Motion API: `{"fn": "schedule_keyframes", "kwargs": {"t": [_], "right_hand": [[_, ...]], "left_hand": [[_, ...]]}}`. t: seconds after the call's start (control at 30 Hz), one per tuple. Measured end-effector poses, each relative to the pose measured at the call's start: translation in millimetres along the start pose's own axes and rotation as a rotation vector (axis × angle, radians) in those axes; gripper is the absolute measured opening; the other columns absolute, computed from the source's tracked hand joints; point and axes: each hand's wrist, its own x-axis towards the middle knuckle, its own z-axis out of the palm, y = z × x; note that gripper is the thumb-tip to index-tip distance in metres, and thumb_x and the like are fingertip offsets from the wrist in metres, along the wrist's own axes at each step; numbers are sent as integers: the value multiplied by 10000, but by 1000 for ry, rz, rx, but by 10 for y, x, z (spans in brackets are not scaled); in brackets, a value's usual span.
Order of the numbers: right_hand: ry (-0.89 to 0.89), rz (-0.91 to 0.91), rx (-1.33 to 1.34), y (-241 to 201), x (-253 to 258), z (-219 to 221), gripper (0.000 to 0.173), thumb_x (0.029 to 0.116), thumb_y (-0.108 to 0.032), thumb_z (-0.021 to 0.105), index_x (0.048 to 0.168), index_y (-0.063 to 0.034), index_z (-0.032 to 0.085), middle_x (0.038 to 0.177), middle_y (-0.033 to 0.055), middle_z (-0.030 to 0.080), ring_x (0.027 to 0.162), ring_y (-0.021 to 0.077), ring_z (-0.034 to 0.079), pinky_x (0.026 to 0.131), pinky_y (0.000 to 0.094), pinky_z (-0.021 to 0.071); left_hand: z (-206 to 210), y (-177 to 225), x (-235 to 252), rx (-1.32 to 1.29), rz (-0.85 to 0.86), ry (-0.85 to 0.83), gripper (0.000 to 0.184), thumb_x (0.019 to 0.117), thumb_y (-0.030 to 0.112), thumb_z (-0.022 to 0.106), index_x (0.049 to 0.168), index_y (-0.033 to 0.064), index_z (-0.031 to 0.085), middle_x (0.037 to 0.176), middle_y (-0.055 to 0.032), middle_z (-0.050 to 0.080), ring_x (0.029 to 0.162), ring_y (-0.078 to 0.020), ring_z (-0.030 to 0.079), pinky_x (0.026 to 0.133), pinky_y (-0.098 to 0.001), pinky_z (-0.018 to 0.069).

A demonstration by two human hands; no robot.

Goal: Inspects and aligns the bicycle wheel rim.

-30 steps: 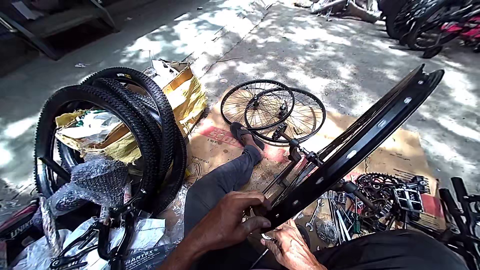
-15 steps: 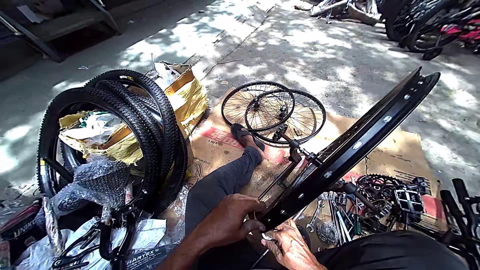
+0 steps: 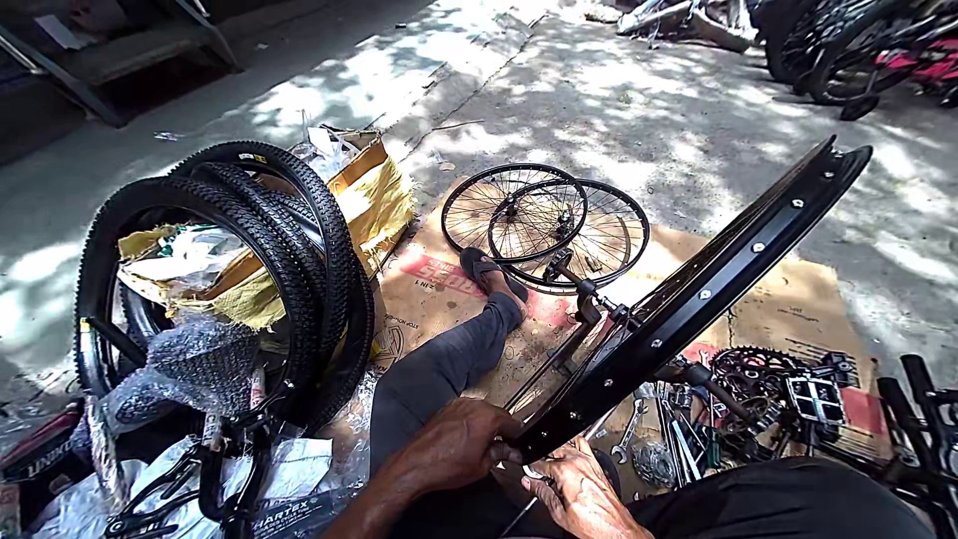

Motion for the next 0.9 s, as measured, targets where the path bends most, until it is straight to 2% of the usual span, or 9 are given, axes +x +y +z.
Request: {"fn": "schedule_keyframes", "kwargs": {"t": [0.1, 0.17, 0.23, 0.3, 0.37, 0.43, 0.6, 0.77, 0.9], "right_hand": [[-7, 3, 1, 5, -7, -2, 399, 1005, -507, 517, 938, -208, 772, 908, 34, 712, 942, 215, 668, 1009, 470, 431], [-13, -1, 3, 9, -12, 11, 405, 1009, -514, 508, 945, -212, 770, 911, 29, 710, 948, 206, 665, 1021, 463, 419], [-6, -8, -9, 7, -12, 12, 404, 1006, -512, 506, 939, -210, 765, 897, 29, 709, 935, 211, 668, 1018, 465, 425], [7, -14, -6, 5, -10, 1, 407, 1005, -511, 510, 923, -204, 764, 876, 33, 701, 918, 218, 665, 998, 458, 433], [1, -5, 9, -4, -3, -15, 401, 1003, -505, 519, 923, -198, 764, 875, 37, 699, 923, 213, 664, 1003, 454, 429], [-10, 2, 20, -2, -5, -17, 392, 1005, -496, 521, 935, -196, 764, 892, 35, 700, 937, 206, 662, 1020, 455, 417], [-45, 13, 33, -8, 10, -38, 392, 1008, -484, 520, 941, -179, 757, 886, 53, 685, 933, 223, 653, 1035, 464, 399], [-48, 19, 36, -2, 14, -28, 393, 1015, -487, 511, 983, -180, 754, 956, 73, 673, 1001, 241, 639, 1065, 463, 389], [86, 13, 173, -34, -53, -204, 312, 1019, -403, 565, 1009, -159, 758, 1112, 93, 646, 1101, 241, 610, 979, 387, 501]], "left_hand": [[-43, 31, -33, -379, 171, 340, 383, 1052, 404, 536, 1045, 74, 729, 956, -29, 703, 922, -114, 668, 871, -332, 556], [-113, 110, -1, -643, 237, 500, 394, 1016, 389, 613, 1216, 54, 673, 1078, -57, 711, 970, -156, 690, 875, -347, 596], [-157, 123, 4, -617, 233, 542, 502, 911, 339, 768, 1327, 95, 625, 1146, -27, 698, 1019, -163, 678, 907, -356, 593], [-82, 66, 1, -495, 205, 509, 387, 855, 302, 828, 1177, 126, 702, 1101, 25, 704, 1039, -120, 661, 933, -344, 571], [22, -21, -10, -396, 175, 441, 225, 888, 318, 791, 988, 120, 750, 1039, 27, 729, 1089, -100, 658, 987, -338, 545], [92, -91, -17, -364, 147, 386, 214, 917, 326, 754, 928, 112, 749, 1016, 16, 728, 1077, -88, 652, 982, -322, 532], [159, -157, -31, -354, 92, 320, 199, 942, 307, 722, 969, 111, 746, 980, 21, 724, 1022, -82, 656, 966, -322, 525], [150, -132, -39, -265, 40, 248, 209, 964, 307, 688, 989, 107, 740, 994, -4, 720, 1058, -119, 648, 999, -354, 504], [184, -102, -8, -515, 171, 455, 256, 979, 310, 681, 1025, 68, 752, 1031, -48, 731, 1028, -148, 676, 956, -368, 552]]}}
